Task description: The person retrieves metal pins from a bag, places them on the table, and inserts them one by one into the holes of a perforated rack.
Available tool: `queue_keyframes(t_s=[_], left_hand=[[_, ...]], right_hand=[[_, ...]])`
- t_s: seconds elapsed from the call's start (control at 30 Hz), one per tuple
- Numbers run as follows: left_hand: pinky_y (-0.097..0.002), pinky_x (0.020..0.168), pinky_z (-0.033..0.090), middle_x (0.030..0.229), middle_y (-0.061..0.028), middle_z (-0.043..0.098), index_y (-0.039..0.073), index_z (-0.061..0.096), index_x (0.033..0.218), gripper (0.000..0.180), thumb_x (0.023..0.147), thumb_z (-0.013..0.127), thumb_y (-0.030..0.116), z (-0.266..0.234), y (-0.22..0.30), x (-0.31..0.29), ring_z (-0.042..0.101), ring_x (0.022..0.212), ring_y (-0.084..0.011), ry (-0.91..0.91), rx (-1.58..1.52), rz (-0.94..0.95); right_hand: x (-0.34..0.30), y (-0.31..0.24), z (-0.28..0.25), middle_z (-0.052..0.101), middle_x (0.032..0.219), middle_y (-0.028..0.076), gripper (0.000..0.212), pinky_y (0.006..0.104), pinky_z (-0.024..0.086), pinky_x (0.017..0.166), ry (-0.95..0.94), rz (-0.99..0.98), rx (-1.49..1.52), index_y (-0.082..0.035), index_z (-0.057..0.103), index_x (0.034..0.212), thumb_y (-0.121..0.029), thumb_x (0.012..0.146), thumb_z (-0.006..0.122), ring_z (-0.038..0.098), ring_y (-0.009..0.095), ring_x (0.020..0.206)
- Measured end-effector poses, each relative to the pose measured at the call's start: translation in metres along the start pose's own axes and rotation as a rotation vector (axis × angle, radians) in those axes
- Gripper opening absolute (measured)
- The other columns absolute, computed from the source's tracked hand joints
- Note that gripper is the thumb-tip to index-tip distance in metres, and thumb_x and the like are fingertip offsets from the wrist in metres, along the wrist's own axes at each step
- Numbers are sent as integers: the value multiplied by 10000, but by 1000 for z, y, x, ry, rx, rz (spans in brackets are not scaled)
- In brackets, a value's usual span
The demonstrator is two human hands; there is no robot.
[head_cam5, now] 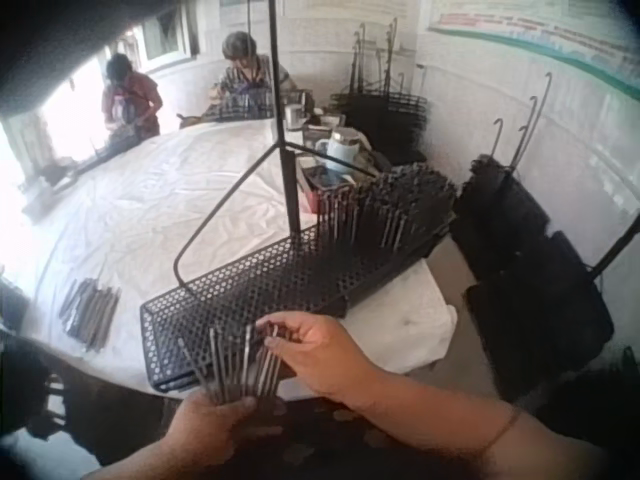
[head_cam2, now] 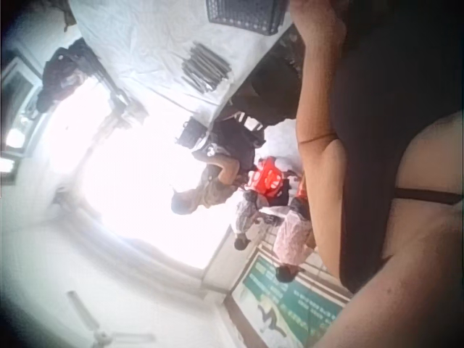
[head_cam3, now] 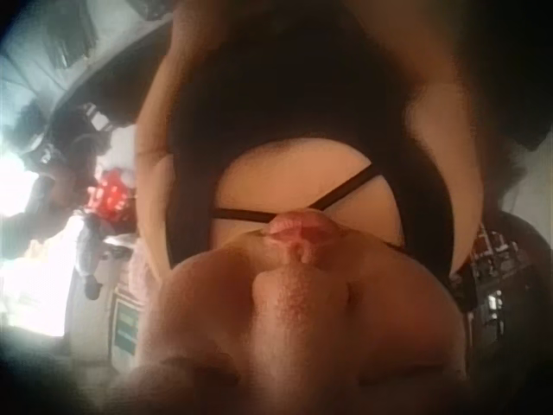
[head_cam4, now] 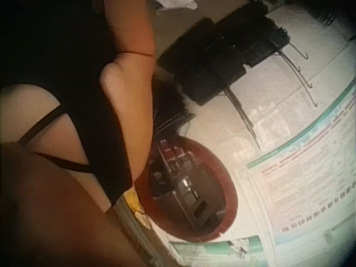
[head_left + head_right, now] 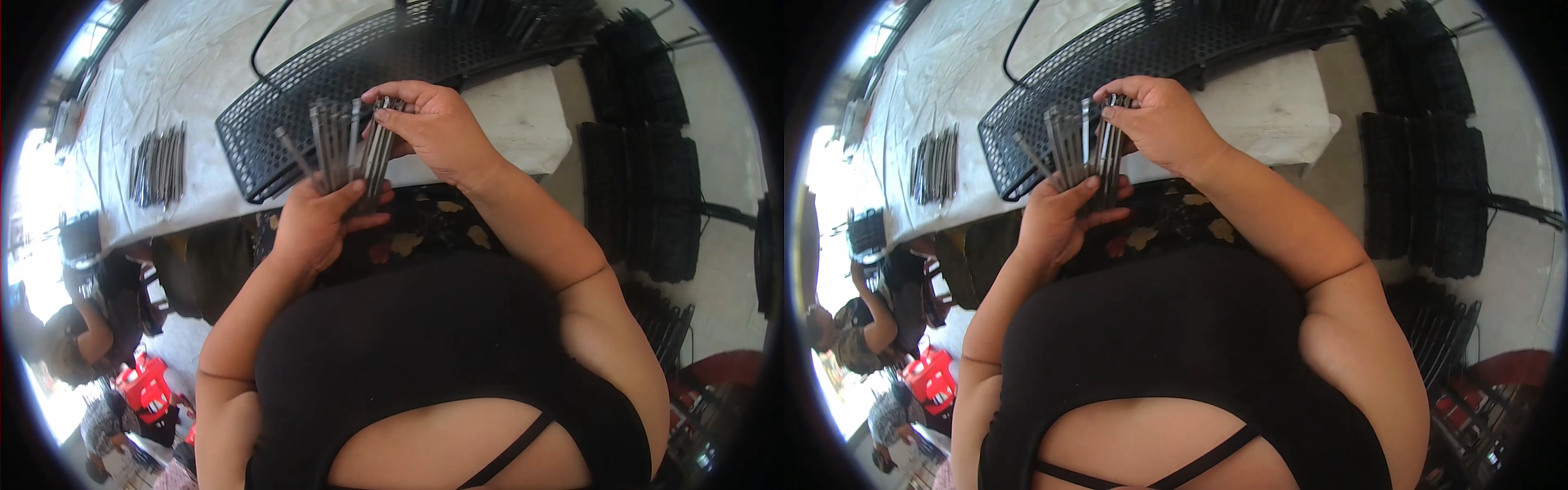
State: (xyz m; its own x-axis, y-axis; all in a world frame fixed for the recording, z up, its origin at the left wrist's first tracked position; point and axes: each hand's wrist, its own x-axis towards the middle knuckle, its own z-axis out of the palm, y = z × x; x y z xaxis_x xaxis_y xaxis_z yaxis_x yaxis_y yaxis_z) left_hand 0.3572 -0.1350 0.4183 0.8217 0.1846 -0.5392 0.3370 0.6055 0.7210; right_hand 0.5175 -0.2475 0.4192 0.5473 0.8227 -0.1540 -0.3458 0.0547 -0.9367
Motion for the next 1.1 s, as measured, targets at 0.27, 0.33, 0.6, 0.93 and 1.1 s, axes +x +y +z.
queue_keyframes(t_s=[0.27, 0.33, 0.6, 0.93, 1.1], left_hand=[[-444, 767, 605, 1101, -216, 639, -47, 531, 1194, 275, 984, 500, 126, -17, 12, 0, 659, 1015, -334, 87, -104, -9], [-450, 763, 609, 1081, -195, 647, -35, 538, 1200, 278, 983, 501, 136, -21, 9, 7, 664, 1005, -319, 20, -193, -82], [-456, 757, 617, 1114, -190, 639, -23, 505, 1272, 333, 987, 495, 148, -23, 9, 4, 652, 1038, -324, 43, -213, -80], [-460, 772, 614, 1097, -193, 641, -34, 506, 1262, 324, 982, 493, 128, -18, 10, 3, 649, 1043, -323, 29, -205, -76], [-451, 790, 608, 1086, -189, 645, -47, 514, 1246, 318, 974, 505, 118, -21, 7, 7, 654, 1029, -317, 15, -174, -76]], right_hand=[[6, -74, -88, 663, 1071, 89, 182, 297, 514, 792, 712, -552, -120, -33, 614, 1125, -92, 958, 572, 632, 171, 903], [17, -66, -154, 669, 913, 27, 123, 186, 476, 641, 836, -840, -438, -37, 592, 1088, -62, 979, 539, 592, 51, 725], [10, -63, -151, 654, 910, 21, 141, 200, 466, 689, 730, -966, -490, -28, 592, 1101, -58, 968, 558, 567, 57, 774], [9, -69, -149, 648, 908, 20, 137, 198, 472, 708, 729, -945, -469, -16, 597, 1093, -54, 966, 560, 568, 57, 780], [14, -60, -159, 641, 899, 13, 131, 193, 461, 712, 742, -905, -521, -11, 603, 1082, -46, 962, 567, 558, 55, 784]])
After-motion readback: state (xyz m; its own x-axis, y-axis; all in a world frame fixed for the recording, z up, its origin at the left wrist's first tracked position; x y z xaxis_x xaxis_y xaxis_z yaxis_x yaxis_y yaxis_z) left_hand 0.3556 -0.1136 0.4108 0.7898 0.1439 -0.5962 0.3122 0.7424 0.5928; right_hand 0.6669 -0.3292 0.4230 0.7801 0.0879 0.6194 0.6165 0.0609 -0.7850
